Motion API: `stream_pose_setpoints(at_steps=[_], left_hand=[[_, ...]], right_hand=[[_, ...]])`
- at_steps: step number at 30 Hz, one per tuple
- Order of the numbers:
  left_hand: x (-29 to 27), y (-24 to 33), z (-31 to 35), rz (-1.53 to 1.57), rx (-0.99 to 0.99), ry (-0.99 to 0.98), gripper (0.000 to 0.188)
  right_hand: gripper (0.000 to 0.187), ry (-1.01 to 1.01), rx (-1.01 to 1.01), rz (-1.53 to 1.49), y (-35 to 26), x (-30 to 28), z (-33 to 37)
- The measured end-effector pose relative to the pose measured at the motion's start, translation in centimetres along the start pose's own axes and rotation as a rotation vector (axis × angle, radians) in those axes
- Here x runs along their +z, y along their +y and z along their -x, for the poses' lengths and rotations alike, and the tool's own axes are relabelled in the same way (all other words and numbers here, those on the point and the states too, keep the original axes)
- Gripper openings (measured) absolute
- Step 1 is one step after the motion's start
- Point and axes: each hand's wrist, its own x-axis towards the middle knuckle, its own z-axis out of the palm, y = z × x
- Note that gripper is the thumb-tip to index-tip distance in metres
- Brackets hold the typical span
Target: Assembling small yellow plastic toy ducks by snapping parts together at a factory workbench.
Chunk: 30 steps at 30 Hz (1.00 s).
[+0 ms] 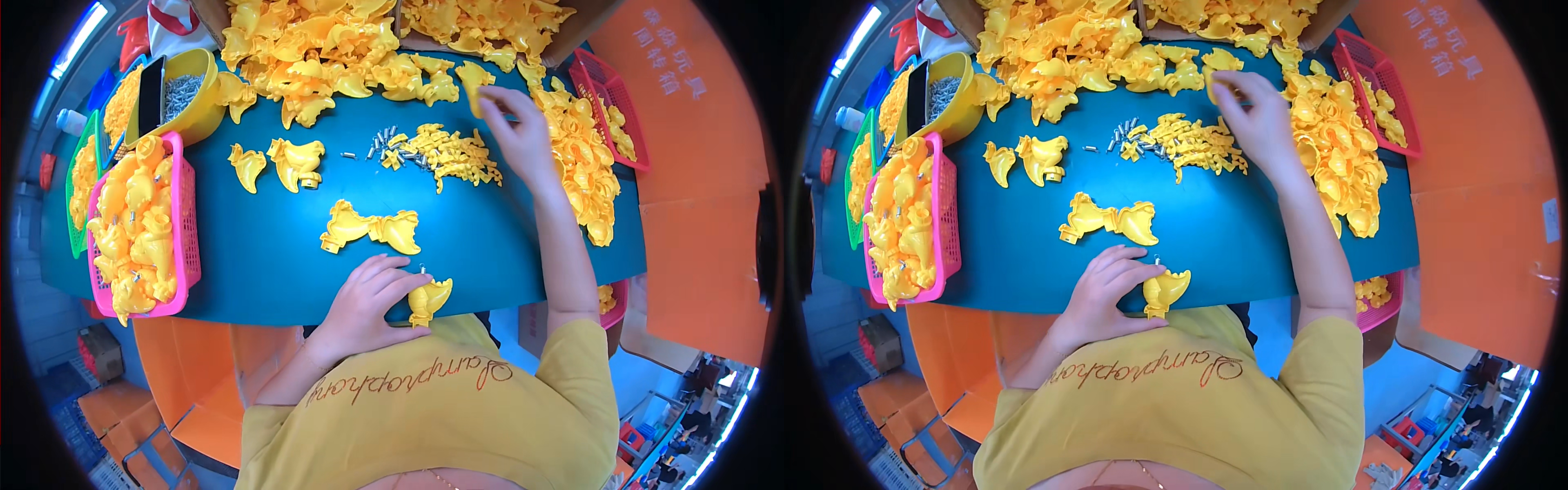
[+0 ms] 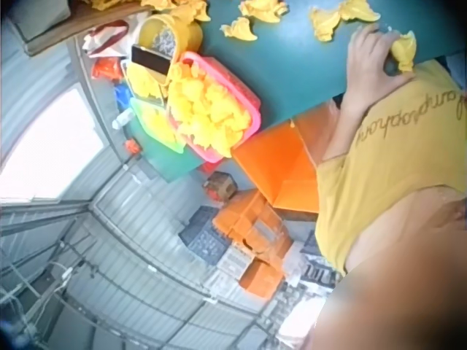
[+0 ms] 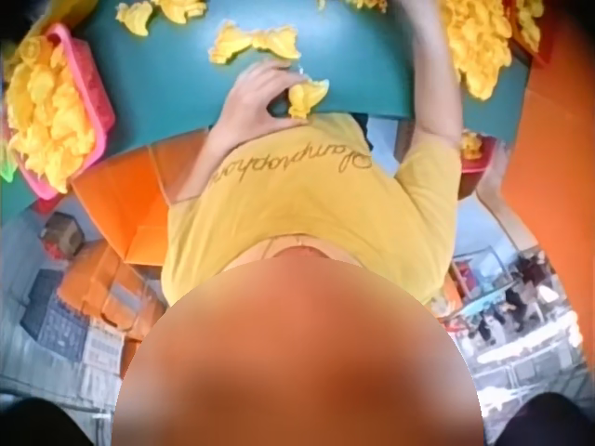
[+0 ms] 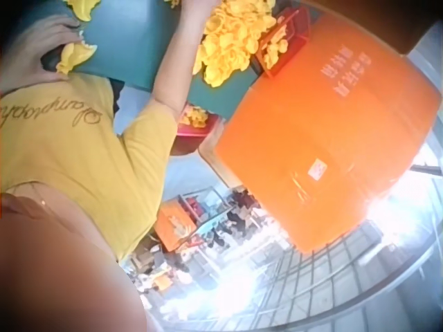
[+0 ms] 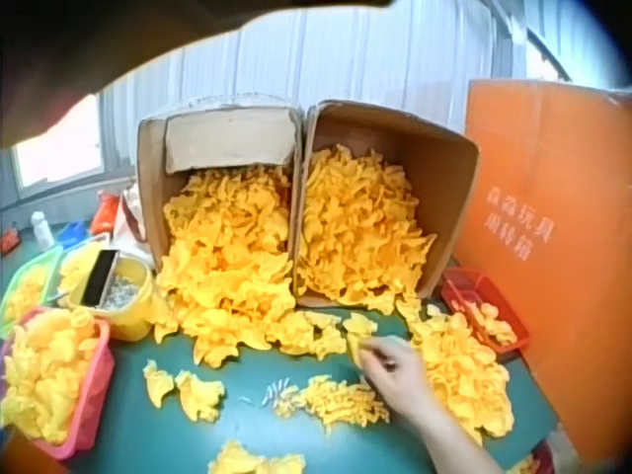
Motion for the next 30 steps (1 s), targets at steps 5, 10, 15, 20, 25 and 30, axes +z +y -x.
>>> stream_pose_setpoints(at_steps=[5, 10, 15, 20, 25, 30], left_hand=[[0.9, 0.1, -0.5, 0.128, 0.004, -0.053, 0.069], [0.4, 0.7, -1.3, 0.069, -0.006, -0.050, 0.073], [-0.1, 0.4, 0.0, -0.049, -0.148, 0.039, 0.074], [0.3, 0.5, -0.1, -0.103, -0.145, 0.045, 0.079], [0.1, 1.0, -0.1, -0.111, -0.187, 0.037, 0.081], [0.4, 0.4, -0.4, -0.079, -0.174, 0.055, 0.082]], right_hand=[[0.015, 0.061, 0.503, -0.566, -4.7, -2.9, 9.0], [0.018, 0.130, 0.593, -0.397, -3.7, -2.4, 20.2], [0.030, -0.070, 0.428, 0.130, -6.0, -5.1, 21.7], [0.034, -0.198, 0.493, 0.257, -6.6, -8.1, 18.5], [0.071, -0.359, 0.196, 0.348, -5.8, -7.9, 18.3], [0.072, -0.324, 0.077, -0.126, -6.8, -3.5, 19.7]])
